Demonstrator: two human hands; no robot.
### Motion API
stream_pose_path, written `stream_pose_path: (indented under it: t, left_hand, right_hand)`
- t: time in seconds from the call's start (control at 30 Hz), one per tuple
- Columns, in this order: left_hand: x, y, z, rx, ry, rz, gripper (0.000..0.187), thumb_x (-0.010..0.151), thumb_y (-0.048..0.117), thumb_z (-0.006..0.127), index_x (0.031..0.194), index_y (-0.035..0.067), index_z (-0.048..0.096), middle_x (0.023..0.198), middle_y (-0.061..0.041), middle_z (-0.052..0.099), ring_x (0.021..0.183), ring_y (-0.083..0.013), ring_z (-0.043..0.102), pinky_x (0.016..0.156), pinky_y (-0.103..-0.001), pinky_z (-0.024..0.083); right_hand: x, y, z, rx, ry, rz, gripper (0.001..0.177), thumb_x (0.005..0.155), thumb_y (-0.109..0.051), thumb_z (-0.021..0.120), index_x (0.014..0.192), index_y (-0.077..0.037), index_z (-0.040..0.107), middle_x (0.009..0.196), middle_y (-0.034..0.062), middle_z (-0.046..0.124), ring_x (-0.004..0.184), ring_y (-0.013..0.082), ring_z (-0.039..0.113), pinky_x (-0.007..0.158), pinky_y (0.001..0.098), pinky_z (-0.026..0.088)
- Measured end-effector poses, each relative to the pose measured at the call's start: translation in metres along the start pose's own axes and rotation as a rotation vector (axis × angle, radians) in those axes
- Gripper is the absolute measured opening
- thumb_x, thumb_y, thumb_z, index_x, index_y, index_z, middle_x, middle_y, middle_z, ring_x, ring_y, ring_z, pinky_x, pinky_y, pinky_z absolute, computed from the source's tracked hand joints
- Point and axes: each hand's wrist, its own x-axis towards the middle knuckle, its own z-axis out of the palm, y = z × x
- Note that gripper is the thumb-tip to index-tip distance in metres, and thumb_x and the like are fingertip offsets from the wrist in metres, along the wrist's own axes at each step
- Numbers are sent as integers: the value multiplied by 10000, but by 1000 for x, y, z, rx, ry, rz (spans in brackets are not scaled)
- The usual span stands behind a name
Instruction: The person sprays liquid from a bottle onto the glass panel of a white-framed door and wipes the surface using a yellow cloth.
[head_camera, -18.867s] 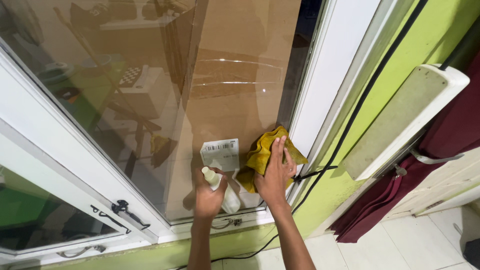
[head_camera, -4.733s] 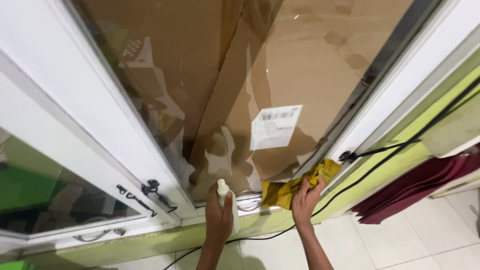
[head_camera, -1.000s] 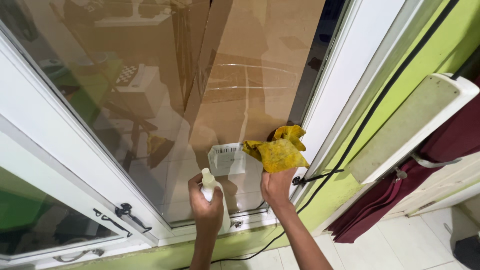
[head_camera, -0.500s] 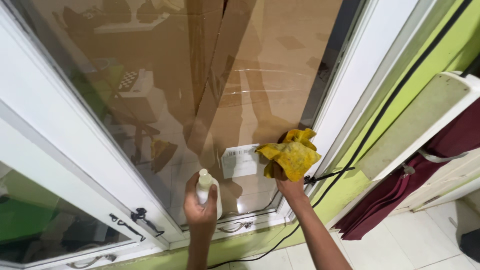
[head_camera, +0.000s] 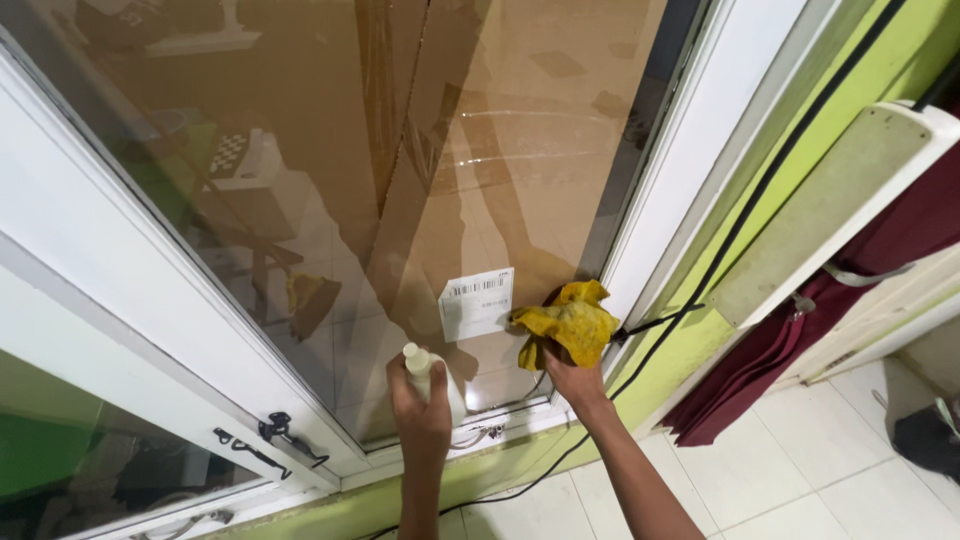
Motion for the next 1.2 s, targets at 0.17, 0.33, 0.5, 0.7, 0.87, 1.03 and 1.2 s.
stream_pose_path:
  t: [0.17,0.33,0.5,0.7,0.87,1.03,1.2]
  left_hand:
    - [13,13,-12,169,-131,300,378,980,203,631,1277,-20,559,1207,-208,606,1115,-291,621,983,-377,488]
    - [22,14,-23,200,-306,230,394,936,204,642,1260,-12,576,1210,-176,616,1088,-283,632,950,-383,488]
    - [6,-18,3,-5,-52,27,369,1000,264,607,1274,21,556,1160,-158,597,1084,-269,593,985,-386,460]
    - [-16,-68,24,-89,16,-333,416,989,352,590,1262,43,538,1119,-128,650,1045,-237,613,932,-388,481]
    - [-33,-91,24,116,74,-254,477,974,364,634,1324,57,531,1188,-94,603,1081,-219,565,935,-384,451]
    - [-44,-93,23,118,99,-225,468,946,349,661,1324,83,585,1162,-88,636,1052,-222,594,915,-378,463]
    - [-42,-99,23,68,106,-264,401,1001,322,606,1321,79,592,1211,-78,647,1119,-201,610,980,-354,463]
  right_hand:
    - [19,-28,-23,-40,10,116,275,885,-175,641,1127,-61,705,1068,186,723,991,420,658,844,490,539]
    - [22,-43,-32,24,31,111,272,911,-229,659,1125,-69,708,1068,168,731,1000,394,673,849,477,545]
    - [18,-25,-6,46,115,16,283,926,-258,678,1137,-74,719,1086,154,739,1017,393,672,875,476,534]
    - [-6,16,25,205,116,101,325,912,-248,678,1146,-24,700,1098,171,726,1025,386,665,884,470,520]
    - [-15,10,17,396,149,30,290,901,-263,721,1109,-60,728,1045,118,765,941,306,745,831,398,581]
    - [-17,7,9,166,19,154,273,854,-293,758,1040,-93,762,976,96,783,898,315,746,789,399,588]
    - [-38,26,27,206,-74,286,306,829,-337,755,1034,-109,745,962,98,781,898,314,760,786,411,604]
